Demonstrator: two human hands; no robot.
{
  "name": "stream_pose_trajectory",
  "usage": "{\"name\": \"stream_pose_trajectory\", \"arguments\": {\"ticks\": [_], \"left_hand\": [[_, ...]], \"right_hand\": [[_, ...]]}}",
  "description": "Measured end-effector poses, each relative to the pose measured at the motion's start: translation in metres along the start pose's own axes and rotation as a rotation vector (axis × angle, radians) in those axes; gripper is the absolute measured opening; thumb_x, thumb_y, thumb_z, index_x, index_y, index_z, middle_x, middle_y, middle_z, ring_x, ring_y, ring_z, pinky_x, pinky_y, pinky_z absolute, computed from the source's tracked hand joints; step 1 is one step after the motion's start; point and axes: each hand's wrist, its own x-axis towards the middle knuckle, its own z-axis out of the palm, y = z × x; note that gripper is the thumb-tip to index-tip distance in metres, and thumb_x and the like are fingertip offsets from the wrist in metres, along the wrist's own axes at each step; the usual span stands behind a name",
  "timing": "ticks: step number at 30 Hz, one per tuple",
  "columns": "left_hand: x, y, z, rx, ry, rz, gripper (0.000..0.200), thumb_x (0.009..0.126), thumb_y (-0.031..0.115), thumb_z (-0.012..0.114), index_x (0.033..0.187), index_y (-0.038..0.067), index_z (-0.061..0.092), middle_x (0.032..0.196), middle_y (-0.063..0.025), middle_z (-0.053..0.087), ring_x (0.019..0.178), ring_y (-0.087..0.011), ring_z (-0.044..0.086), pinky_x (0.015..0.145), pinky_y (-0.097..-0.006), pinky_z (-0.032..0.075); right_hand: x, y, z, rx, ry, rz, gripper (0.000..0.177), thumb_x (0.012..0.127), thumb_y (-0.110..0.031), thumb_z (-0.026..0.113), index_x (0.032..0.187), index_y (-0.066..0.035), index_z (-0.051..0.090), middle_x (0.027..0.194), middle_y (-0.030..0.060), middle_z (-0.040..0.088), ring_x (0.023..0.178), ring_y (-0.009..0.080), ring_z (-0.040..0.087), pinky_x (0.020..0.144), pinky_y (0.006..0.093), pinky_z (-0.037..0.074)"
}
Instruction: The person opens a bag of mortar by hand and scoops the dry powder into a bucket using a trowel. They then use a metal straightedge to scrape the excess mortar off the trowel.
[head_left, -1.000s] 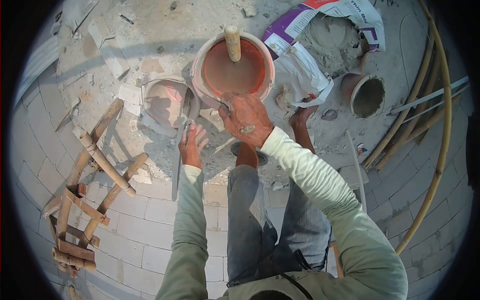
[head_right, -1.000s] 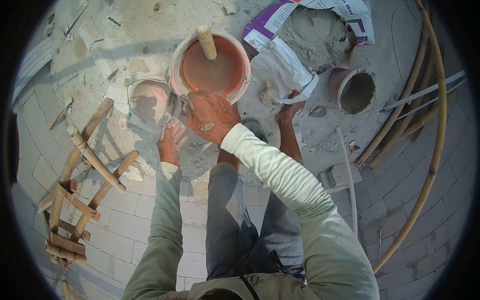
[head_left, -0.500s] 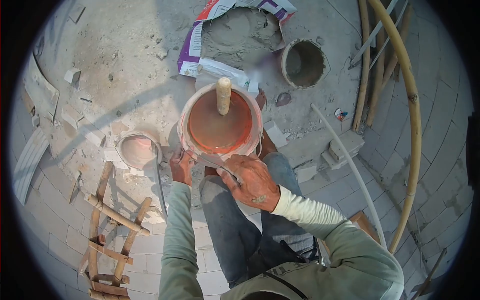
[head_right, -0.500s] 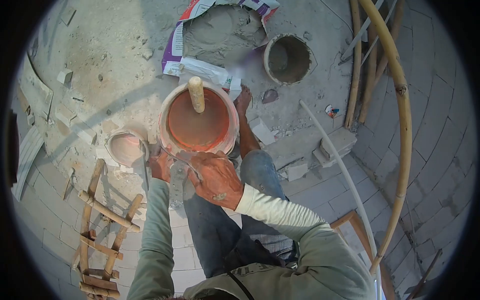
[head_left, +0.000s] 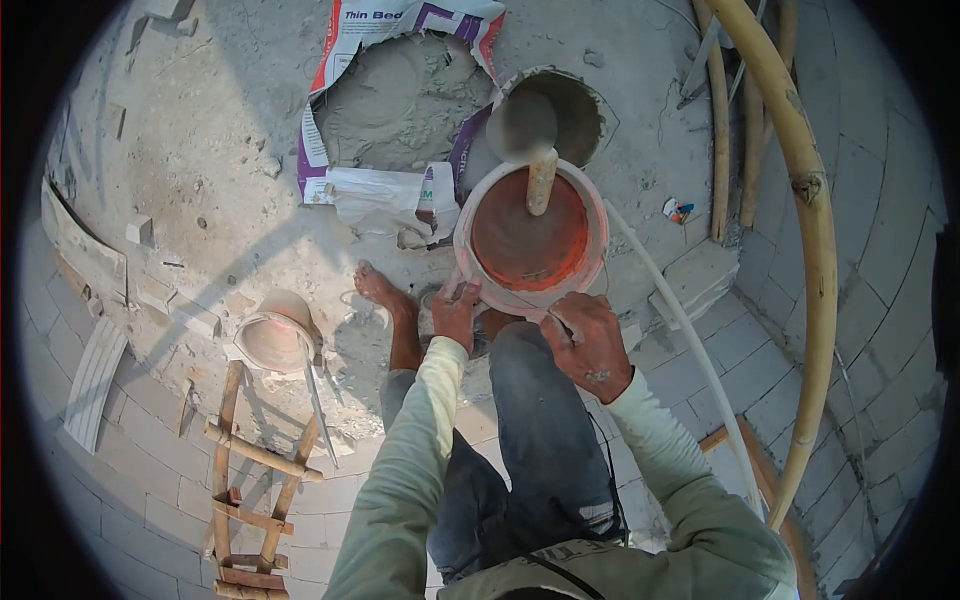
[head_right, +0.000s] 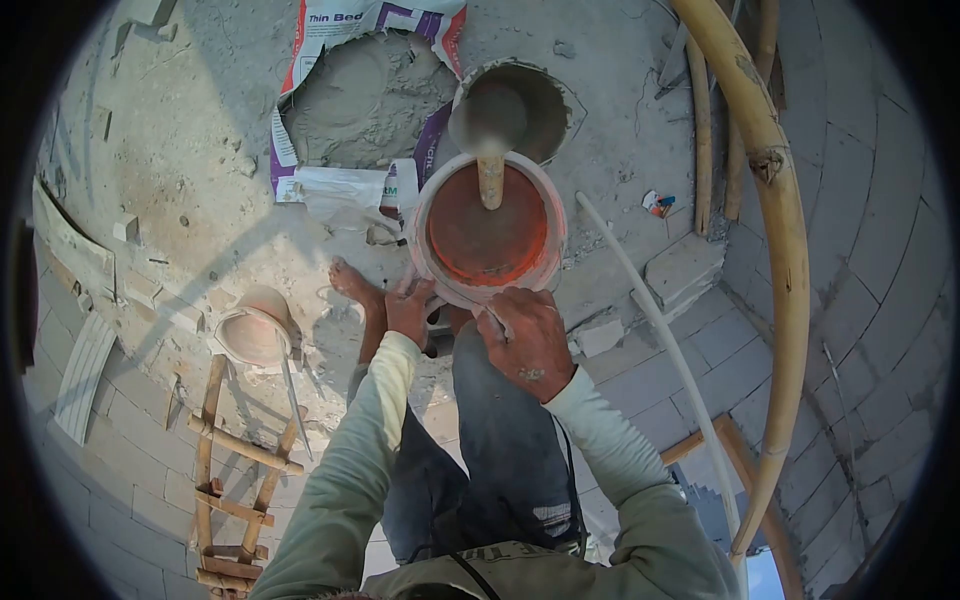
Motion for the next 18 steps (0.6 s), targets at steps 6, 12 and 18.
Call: {"name": "stream_pose_trajectory", "arguments": {"ticks": [6, 12, 18], "left_hand": [[0.007, -0.013, 0.044, -0.027, 0.014, -0.076, 0.058, 0.086, 0.018, 0.066, 0.136, 0.0, 0.042, 0.121, -0.0141, 0.056, 0.105, -0.0243, 0.06, 0.087, -0.0371, 0.054], [0.009, -0.023, 0.061, -0.009, 0.048, -0.145, 0.051, 0.089, 0.018, 0.064, 0.135, 0.007, 0.047, 0.115, -0.0098, 0.059, 0.099, -0.0224, 0.062, 0.083, -0.0367, 0.055], [0.007, -0.02, 0.071, -0.025, 0.092, -0.168, 0.053, 0.088, 0.023, 0.066, 0.133, 0.004, 0.044, 0.114, -0.0138, 0.06, 0.093, -0.0254, 0.065, 0.072, -0.0334, 0.058]], "right_hand": [[0.008, 0.053, -0.022, 0.037, 0.003, 0.029, 0.011, 0.076, -0.007, 0.066, 0.084, 0.0, 0.064, 0.082, 0.0144, 0.065, 0.079, 0.0311, 0.062, 0.074, 0.041, 0.043], [0.018, 0.069, -0.03, 0.035, 0.002, 0.034, 0.009, 0.077, -0.007, 0.066, 0.08, 0.0, 0.062, 0.074, 0.014, 0.061, 0.074, 0.0316, 0.06, 0.071, 0.041, 0.042], [0.027, 0.083, -0.026, 0.046, -0.006, 0.014, 0.011, 0.078, -0.009, 0.066, 0.077, 0.0, 0.06, 0.071, 0.013, 0.059, 0.071, 0.0315, 0.059, 0.069, 0.0412, 0.042]]}}
